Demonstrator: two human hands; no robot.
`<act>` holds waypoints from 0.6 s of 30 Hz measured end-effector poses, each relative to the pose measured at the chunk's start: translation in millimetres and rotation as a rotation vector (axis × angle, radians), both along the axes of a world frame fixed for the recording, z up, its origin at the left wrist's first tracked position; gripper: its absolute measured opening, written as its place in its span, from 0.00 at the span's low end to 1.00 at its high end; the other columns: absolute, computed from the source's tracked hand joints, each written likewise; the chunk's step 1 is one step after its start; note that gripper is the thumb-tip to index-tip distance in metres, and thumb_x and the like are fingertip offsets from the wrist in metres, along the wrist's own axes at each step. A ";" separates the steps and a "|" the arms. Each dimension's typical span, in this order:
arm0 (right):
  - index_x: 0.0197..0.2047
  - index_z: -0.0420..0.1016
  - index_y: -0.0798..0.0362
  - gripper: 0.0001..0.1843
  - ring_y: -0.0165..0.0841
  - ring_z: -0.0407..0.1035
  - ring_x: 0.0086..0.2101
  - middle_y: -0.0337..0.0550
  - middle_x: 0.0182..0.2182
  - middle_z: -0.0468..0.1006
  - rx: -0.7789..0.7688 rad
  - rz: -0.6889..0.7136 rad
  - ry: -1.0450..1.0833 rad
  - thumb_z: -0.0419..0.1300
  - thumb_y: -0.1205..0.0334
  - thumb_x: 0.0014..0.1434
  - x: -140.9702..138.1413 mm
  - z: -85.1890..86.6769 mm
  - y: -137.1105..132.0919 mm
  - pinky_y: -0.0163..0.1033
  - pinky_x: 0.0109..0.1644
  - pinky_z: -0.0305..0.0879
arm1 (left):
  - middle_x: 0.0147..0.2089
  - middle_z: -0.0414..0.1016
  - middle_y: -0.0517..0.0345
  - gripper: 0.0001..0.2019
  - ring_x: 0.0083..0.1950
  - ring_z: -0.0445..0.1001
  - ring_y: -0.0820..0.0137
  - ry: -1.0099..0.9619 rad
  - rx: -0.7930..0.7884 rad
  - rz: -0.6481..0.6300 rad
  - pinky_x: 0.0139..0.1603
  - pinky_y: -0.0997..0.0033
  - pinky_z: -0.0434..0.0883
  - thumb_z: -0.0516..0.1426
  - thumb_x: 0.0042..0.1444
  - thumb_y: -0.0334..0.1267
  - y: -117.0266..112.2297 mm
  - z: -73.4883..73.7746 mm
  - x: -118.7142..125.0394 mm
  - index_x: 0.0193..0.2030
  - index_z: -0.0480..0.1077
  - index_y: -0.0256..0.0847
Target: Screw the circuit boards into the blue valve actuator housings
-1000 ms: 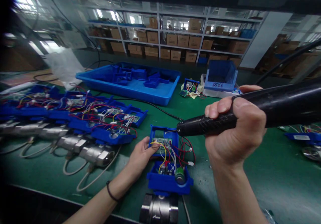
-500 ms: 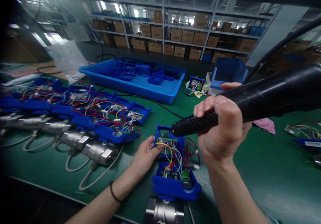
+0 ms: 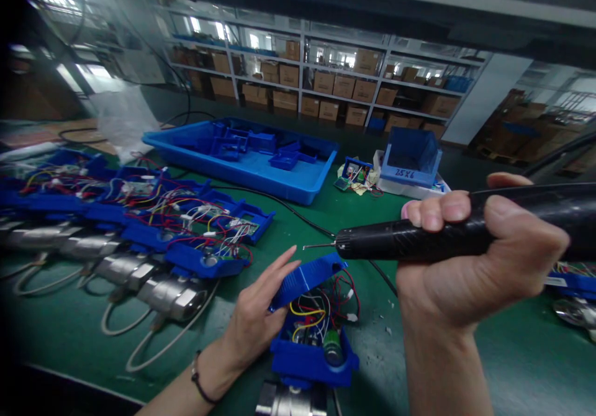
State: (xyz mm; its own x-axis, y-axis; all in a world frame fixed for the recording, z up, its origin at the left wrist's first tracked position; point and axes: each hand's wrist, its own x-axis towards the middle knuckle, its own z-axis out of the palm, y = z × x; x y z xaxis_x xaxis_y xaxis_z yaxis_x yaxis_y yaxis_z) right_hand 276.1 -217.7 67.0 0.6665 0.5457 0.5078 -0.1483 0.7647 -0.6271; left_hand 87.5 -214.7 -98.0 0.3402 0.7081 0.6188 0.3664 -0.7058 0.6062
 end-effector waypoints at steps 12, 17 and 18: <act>0.29 0.64 0.52 0.08 0.22 0.53 0.15 0.29 0.17 0.56 0.024 0.019 0.005 0.54 0.63 0.40 -21.3 -5.3 8.0 0.31 0.17 0.50 | 0.66 0.59 0.47 0.38 0.67 0.59 0.66 0.036 0.069 -0.017 0.67 0.61 0.62 0.46 0.42 0.17 1.2 -3.9 0.0 0.64 0.55 0.36; 0.29 0.64 0.52 0.09 0.22 0.53 0.14 0.28 0.16 0.57 0.031 0.019 -0.023 0.54 0.62 0.40 -19.3 -4.0 11.1 0.31 0.17 0.50 | 0.66 0.60 0.46 0.38 0.67 0.59 0.66 0.031 0.085 -0.019 0.66 0.61 0.62 0.46 0.42 0.16 1.1 -3.8 0.3 0.65 0.55 0.35; 0.29 0.63 0.52 0.09 0.22 0.52 0.14 0.28 0.15 0.57 0.027 0.028 -0.027 0.55 0.62 0.40 -18.8 -4.3 11.1 0.31 0.17 0.50 | 0.66 0.60 0.46 0.38 0.67 0.59 0.66 0.032 0.086 -0.020 0.66 0.61 0.62 0.46 0.42 0.16 1.1 -3.9 0.4 0.65 0.54 0.35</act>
State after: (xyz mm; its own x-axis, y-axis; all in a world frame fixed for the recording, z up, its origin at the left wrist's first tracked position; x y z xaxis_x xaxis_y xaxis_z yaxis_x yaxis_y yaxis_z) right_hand 257.3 -206.6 62.7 0.6367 0.5501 0.5403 -0.1533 0.7771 -0.6105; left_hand 87.9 -213.5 -101.9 0.3744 0.6453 0.6658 0.3695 -0.7624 0.5312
